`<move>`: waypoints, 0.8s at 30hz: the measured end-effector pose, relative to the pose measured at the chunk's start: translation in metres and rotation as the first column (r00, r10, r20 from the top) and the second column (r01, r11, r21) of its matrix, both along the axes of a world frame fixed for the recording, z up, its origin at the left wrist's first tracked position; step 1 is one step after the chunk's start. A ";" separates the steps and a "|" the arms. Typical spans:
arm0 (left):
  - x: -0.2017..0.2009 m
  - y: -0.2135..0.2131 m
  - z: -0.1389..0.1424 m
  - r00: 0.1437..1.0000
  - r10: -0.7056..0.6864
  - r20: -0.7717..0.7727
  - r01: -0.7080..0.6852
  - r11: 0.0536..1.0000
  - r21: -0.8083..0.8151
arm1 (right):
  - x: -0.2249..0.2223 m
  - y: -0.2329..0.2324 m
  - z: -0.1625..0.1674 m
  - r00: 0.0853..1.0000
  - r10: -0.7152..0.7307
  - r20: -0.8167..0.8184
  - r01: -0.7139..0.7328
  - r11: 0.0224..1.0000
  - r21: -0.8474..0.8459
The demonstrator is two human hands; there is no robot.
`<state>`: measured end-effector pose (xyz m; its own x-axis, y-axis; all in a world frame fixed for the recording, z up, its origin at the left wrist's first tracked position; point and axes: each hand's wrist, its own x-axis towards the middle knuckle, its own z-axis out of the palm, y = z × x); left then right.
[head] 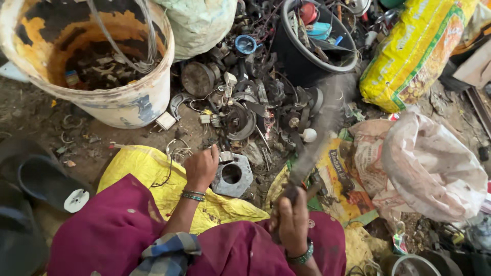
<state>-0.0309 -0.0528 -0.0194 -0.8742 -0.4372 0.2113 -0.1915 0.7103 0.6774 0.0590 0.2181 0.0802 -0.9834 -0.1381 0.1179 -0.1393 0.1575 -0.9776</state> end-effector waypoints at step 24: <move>0.005 -0.008 0.000 0.999 0.032 0.029 -0.032 0.999 0.003 | -0.007 -0.043 -0.081 0.985 -0.026 0.169 -0.028 0.951 0.307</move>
